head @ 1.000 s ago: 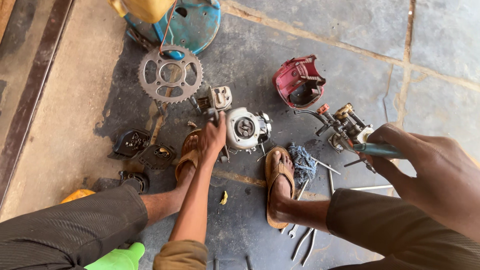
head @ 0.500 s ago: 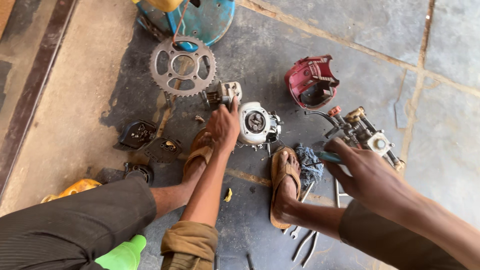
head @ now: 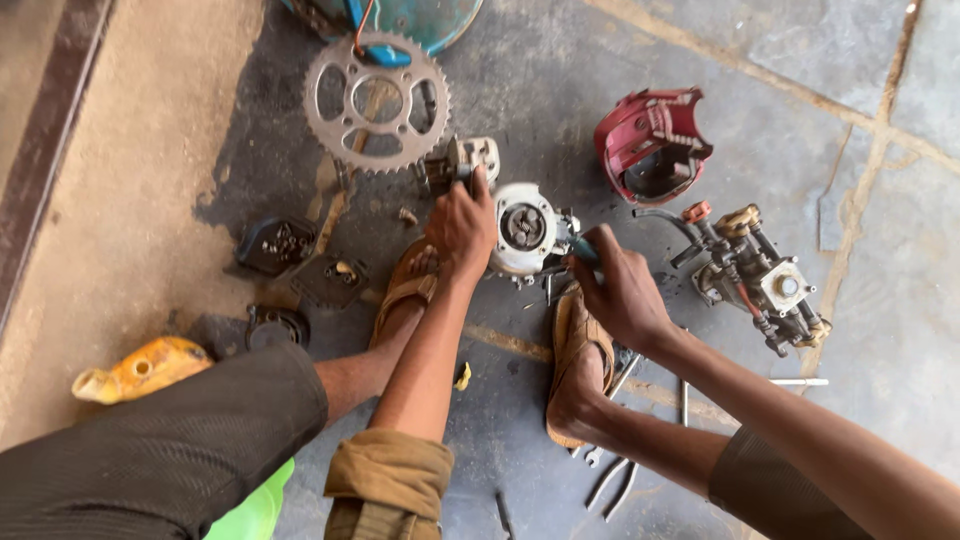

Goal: The person disassembles a motorcycle engine block on the floor, using a screwdriver and T-handle wrench to remove bolts and internal components. They place removed parts on a nearby sprocket and continue working on the engine casing.

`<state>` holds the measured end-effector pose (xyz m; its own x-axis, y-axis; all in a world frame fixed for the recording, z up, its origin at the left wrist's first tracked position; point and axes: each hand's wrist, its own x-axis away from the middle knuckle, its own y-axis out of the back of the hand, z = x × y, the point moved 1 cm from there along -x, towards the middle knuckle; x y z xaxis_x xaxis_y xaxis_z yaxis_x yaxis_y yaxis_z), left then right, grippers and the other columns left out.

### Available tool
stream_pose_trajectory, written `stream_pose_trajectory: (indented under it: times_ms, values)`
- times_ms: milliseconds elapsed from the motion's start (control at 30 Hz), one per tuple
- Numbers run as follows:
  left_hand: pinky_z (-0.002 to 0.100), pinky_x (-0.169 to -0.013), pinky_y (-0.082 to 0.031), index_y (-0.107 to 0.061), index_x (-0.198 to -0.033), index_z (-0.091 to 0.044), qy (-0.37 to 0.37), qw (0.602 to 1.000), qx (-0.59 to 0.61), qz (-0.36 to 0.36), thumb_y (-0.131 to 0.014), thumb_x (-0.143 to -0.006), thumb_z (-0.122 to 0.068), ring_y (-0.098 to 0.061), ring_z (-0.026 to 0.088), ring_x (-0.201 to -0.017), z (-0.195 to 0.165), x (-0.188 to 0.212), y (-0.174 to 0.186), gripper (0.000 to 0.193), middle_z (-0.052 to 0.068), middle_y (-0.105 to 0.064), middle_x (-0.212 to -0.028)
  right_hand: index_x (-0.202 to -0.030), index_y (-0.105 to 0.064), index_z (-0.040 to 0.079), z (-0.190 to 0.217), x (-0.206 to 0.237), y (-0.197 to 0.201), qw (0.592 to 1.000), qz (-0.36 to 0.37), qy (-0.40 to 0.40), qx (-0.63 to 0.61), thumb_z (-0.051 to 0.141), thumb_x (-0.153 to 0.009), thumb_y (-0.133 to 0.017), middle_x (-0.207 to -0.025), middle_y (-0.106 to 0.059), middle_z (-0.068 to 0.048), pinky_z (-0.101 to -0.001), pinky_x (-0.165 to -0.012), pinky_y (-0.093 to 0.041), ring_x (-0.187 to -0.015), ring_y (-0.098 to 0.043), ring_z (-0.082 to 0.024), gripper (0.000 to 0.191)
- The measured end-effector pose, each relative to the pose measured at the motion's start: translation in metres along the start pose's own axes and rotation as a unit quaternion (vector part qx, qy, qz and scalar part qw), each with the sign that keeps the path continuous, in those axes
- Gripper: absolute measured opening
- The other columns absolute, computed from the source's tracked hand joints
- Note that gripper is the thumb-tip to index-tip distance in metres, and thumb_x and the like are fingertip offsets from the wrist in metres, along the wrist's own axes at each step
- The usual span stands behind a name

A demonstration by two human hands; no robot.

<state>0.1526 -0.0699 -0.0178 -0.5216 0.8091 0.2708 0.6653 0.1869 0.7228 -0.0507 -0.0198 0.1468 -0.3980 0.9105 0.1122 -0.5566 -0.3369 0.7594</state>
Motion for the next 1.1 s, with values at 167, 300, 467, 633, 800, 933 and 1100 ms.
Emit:
stream_pose_trajectory:
  times_ms: [167,300,467,633,800,933,1100]
  values:
    - [0.038,-0.044,-0.043,-0.067,-0.078,-0.017,-0.035,0.998,-0.025,-0.04,-0.035,-0.104,-0.06,-0.063,0.021,-0.051,0.001,-0.006,-0.002,0.06,0.009,-0.069,-0.067,-0.109,-0.048,0.002,0.002,-0.001,-0.002,1.0,-0.003,0.017,-0.024,0.015,-0.099,-0.063,-0.083,-0.069,-0.021,-0.0522,-0.065,-0.048,-0.077,-0.066,-0.045,0.023]
    - [0.041,-0.048,-0.045,-0.068,-0.079,-0.016,-0.004,1.0,-0.011,-0.006,-0.033,-0.103,-0.062,-0.065,0.021,-0.054,0.001,-0.008,-0.002,0.063,0.009,-0.07,-0.069,-0.109,-0.048,0.002,0.006,-0.003,0.0,1.0,0.008,-0.003,-0.028,0.015,-0.098,-0.062,-0.08,-0.068,-0.021,-0.0501,-0.062,-0.049,-0.072,-0.068,-0.042,0.022]
    - [0.043,-0.051,-0.048,-0.07,-0.081,-0.014,0.011,1.0,-0.021,0.002,-0.034,-0.102,-0.062,-0.068,0.024,-0.058,-0.001,-0.008,0.0,0.064,0.012,-0.071,-0.072,-0.104,-0.048,0.003,0.005,-0.003,-0.003,0.998,0.015,-0.032,-0.055,0.016,-0.101,-0.06,-0.078,-0.07,-0.019,-0.0464,-0.057,-0.05,-0.064,-0.07,-0.036,0.018]
    - [0.049,-0.057,-0.053,-0.073,-0.084,-0.011,-0.005,1.0,-0.025,-0.013,-0.035,-0.103,-0.06,-0.073,0.032,-0.068,-0.006,-0.006,0.007,0.065,0.017,-0.074,-0.079,-0.106,-0.046,0.001,-0.005,-0.004,-0.006,1.0,-0.001,0.022,-0.011,0.014,-0.102,-0.06,-0.076,-0.065,-0.02,-0.0495,-0.056,-0.046,-0.063,-0.065,-0.038,0.019]
    - [0.05,-0.061,-0.056,-0.074,-0.088,-0.009,0.022,0.999,-0.028,0.011,-0.037,-0.102,-0.059,-0.075,0.035,-0.074,-0.011,-0.004,0.013,0.064,0.019,-0.075,-0.083,-0.107,-0.043,0.002,-0.009,-0.002,-0.016,0.998,0.042,0.038,0.027,0.012,-0.104,-0.054,-0.067,-0.059,-0.016,-0.048,-0.046,-0.044,-0.048,-0.056,-0.032,0.015]
    - [0.052,-0.063,-0.056,-0.075,-0.086,-0.009,0.002,1.0,-0.023,-0.009,-0.039,-0.102,-0.058,-0.075,0.037,-0.075,-0.013,-0.002,0.017,0.063,0.019,-0.075,-0.082,-0.112,-0.049,0.006,-0.001,0.009,-0.019,0.995,0.04,0.026,0.088,0.017,-0.101,-0.053,-0.062,-0.058,-0.015,-0.0483,-0.044,-0.042,-0.044,-0.053,-0.031,0.016]
    - [0.05,-0.06,-0.056,-0.074,-0.086,-0.008,0.012,1.0,-0.021,0.005,-0.041,-0.102,-0.058,-0.075,0.035,-0.072,-0.014,-0.003,0.018,0.062,0.019,-0.074,-0.08,-0.113,-0.051,0.007,0.004,0.003,-0.015,0.989,0.067,0.07,0.107,0.018,-0.099,-0.053,-0.064,-0.057,-0.016,-0.0478,-0.044,-0.043,-0.044,-0.054,-0.031,0.019]
